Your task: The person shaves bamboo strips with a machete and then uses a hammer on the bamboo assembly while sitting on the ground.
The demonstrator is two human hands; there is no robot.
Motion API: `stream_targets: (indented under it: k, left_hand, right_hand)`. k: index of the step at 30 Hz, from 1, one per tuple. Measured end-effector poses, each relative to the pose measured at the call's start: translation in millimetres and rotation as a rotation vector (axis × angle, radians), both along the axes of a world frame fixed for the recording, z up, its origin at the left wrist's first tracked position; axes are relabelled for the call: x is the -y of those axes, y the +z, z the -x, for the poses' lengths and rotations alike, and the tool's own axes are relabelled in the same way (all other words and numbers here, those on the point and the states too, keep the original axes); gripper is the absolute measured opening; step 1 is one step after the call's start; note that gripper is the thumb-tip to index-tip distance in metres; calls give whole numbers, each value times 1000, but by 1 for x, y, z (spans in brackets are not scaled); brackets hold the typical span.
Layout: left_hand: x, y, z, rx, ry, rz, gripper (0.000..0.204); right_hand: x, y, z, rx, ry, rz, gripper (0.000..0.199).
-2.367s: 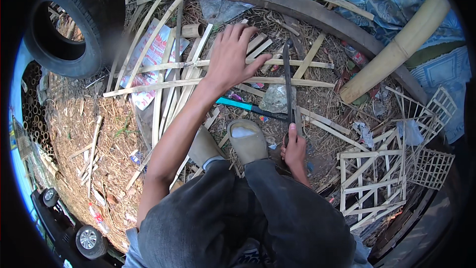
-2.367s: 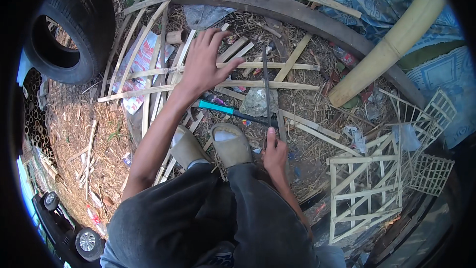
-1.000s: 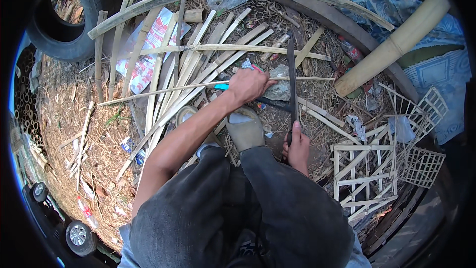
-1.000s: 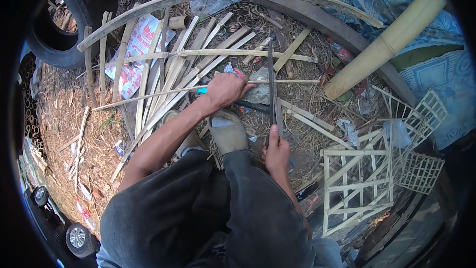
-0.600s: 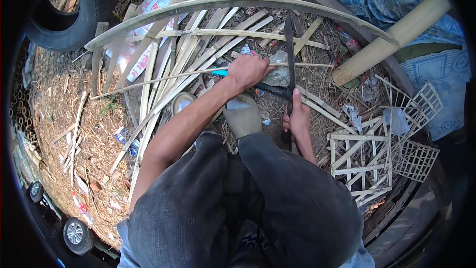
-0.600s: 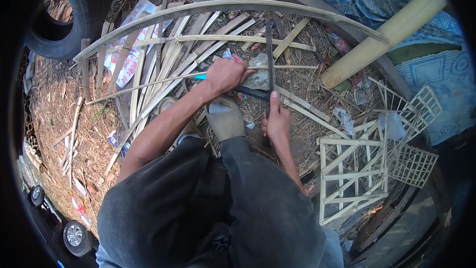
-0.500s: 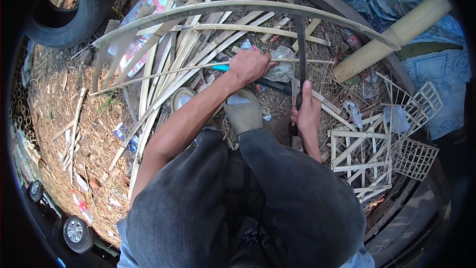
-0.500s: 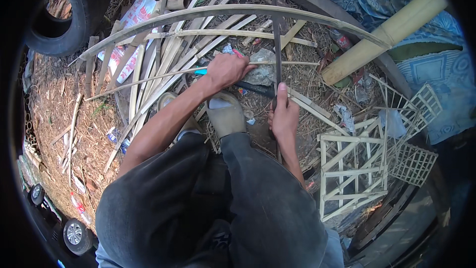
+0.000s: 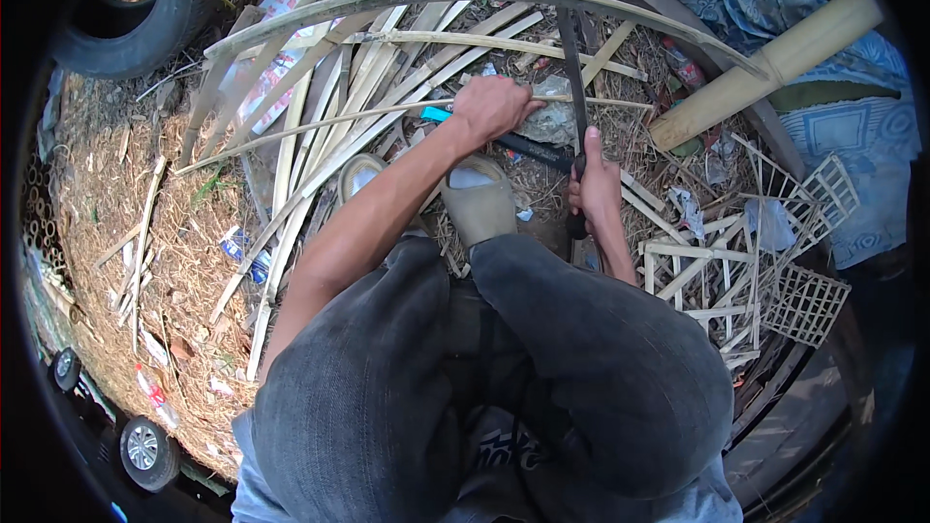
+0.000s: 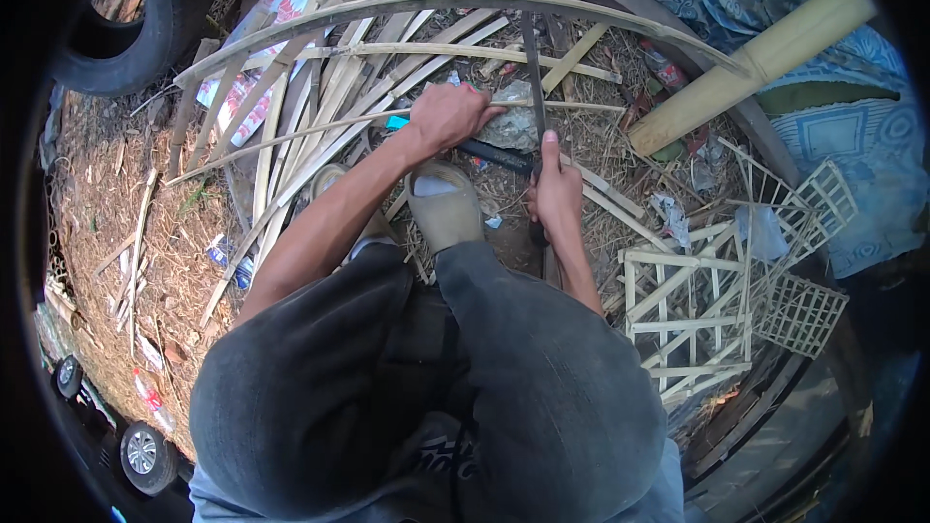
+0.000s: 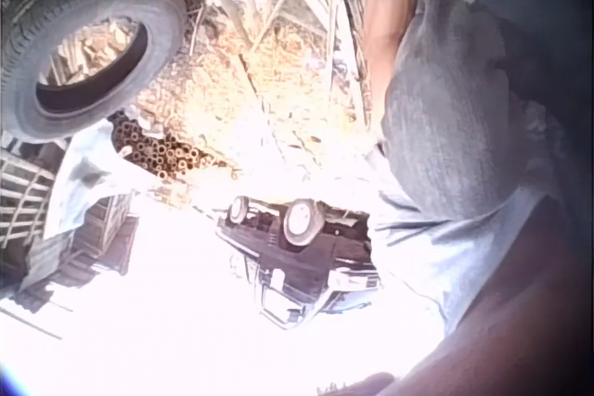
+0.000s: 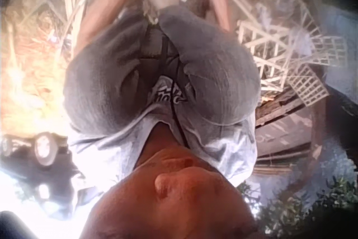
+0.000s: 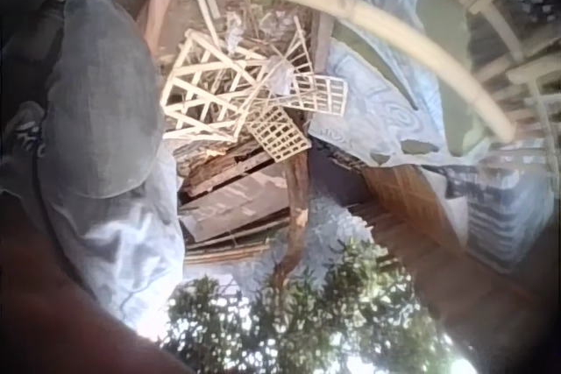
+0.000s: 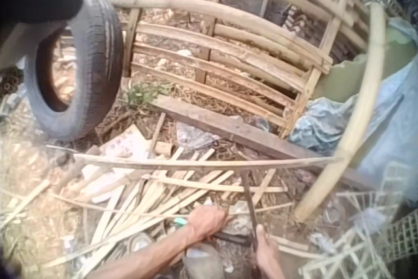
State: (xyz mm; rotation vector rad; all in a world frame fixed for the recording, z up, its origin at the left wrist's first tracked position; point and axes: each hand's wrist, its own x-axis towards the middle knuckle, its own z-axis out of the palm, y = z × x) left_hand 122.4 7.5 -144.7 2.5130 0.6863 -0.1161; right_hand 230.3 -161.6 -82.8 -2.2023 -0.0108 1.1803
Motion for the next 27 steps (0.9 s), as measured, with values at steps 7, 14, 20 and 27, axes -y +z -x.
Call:
stream_targets:
  k: [7,14,20,27]
  left_hand:
    - [4,1,-4,29,-7,52,51]
    - [7,1,-4,1,5,68,51]
    - [-2,2,17,30,85,50,42]
    - [-53,126,81,725,548,-805,85]
  right_hand:
    - [-7,2,-2,17,-46,-1,69]
    - [-8,-26,8,90,-49,-67,69]
    - [-15,-7,3,-53,-60,-52,71]
    - [1,-12,-19,-67,-155,-3,73]
